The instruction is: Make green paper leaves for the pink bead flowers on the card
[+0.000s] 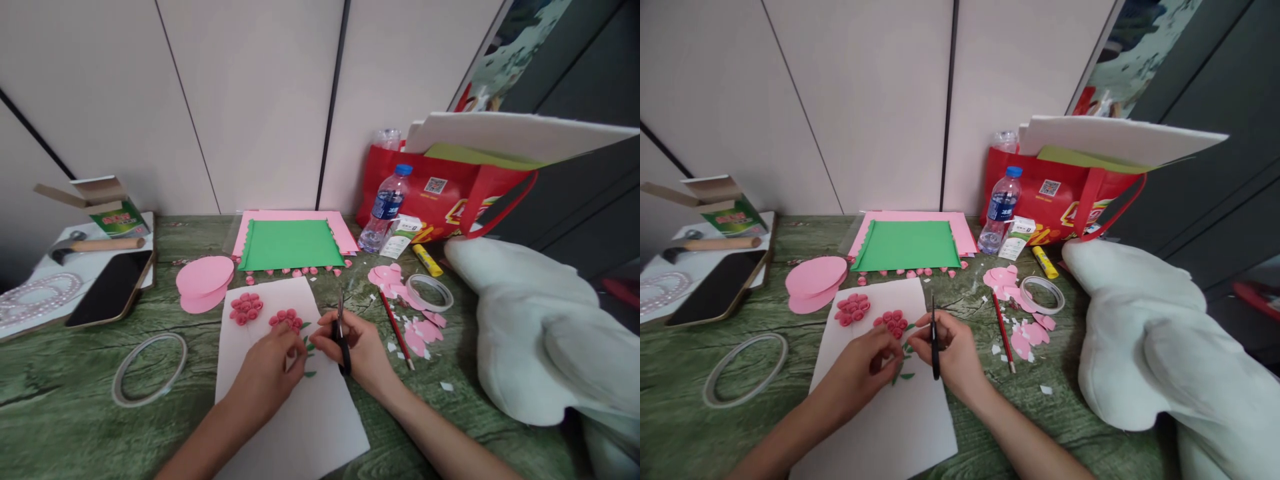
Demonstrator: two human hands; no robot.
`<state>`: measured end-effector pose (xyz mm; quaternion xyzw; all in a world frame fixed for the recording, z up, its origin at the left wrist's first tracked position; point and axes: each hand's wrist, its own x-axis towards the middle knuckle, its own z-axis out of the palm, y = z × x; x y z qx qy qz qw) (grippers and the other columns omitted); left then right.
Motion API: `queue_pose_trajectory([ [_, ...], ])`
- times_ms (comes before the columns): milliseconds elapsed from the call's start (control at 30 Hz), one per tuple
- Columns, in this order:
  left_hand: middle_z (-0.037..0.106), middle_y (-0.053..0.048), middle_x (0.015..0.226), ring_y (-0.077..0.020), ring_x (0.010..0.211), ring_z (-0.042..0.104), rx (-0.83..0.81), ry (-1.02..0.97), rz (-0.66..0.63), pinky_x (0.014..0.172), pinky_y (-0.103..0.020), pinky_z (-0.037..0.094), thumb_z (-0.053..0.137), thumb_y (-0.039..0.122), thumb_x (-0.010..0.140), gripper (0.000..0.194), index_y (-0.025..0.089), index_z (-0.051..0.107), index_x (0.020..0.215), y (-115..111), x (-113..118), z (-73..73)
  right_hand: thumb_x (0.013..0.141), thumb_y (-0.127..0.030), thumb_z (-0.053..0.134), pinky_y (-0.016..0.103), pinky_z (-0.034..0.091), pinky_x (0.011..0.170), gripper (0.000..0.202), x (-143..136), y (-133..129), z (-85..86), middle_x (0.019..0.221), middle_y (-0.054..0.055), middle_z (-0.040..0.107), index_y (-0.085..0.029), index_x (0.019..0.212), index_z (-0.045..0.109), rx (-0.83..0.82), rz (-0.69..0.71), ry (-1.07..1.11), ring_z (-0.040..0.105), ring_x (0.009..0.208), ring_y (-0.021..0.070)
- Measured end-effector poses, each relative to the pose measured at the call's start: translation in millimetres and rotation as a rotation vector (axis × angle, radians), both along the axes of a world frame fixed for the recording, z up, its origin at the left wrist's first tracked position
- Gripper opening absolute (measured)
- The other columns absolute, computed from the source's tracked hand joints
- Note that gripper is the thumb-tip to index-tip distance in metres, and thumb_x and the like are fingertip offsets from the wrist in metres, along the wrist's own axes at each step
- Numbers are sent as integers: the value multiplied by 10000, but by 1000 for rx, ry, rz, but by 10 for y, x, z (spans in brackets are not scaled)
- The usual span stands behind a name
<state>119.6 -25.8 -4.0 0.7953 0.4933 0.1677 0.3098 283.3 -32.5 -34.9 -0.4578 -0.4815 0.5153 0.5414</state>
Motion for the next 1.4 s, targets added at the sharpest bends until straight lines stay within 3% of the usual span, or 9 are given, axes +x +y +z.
queue_pose_trajectory([
  [167,522,19,618,-92,484,370,-182,-286,158,465,-215,285,463,263,742,125,174,517,673,33,-7,86,610,-299,787,252,510,608,315,-7,-19,31,745,34,721,-193,817,575,-10,31,19,666,671,162],
  [500,508,20,544,-99,498,406,-246,-362,187,473,-220,306,518,216,652,76,159,554,615,23,20,60,613,-322,770,236,466,524,308,-28,-58,57,694,13,681,-200,813,570,-12,64,-15,618,590,143],
  [767,466,49,484,-81,436,374,-290,-478,242,406,-193,270,607,299,677,176,145,636,758,-5,74,81,622,-279,758,194,377,467,282,-19,-36,104,605,-40,599,-188,792,552,-38,7,80,498,496,82],
  [967,459,60,437,-64,408,383,-355,-582,291,407,-182,280,612,311,694,173,146,590,649,-37,112,133,592,-329,777,200,373,460,318,-43,-54,166,582,-46,579,-192,744,534,-60,7,87,480,483,83],
  [1200,427,77,405,-59,387,349,-454,-638,316,378,-176,216,601,342,718,198,161,546,658,-64,141,142,585,-334,779,211,398,477,324,-60,-75,180,597,-36,582,-197,752,537,-40,29,84,493,503,91],
  [1400,430,77,416,-53,391,342,-398,-708,309,389,-178,234,566,379,751,240,162,520,661,-61,117,157,625,-297,749,206,394,474,257,-67,-98,163,600,-38,562,-190,730,541,-8,51,21,488,500,86],
])
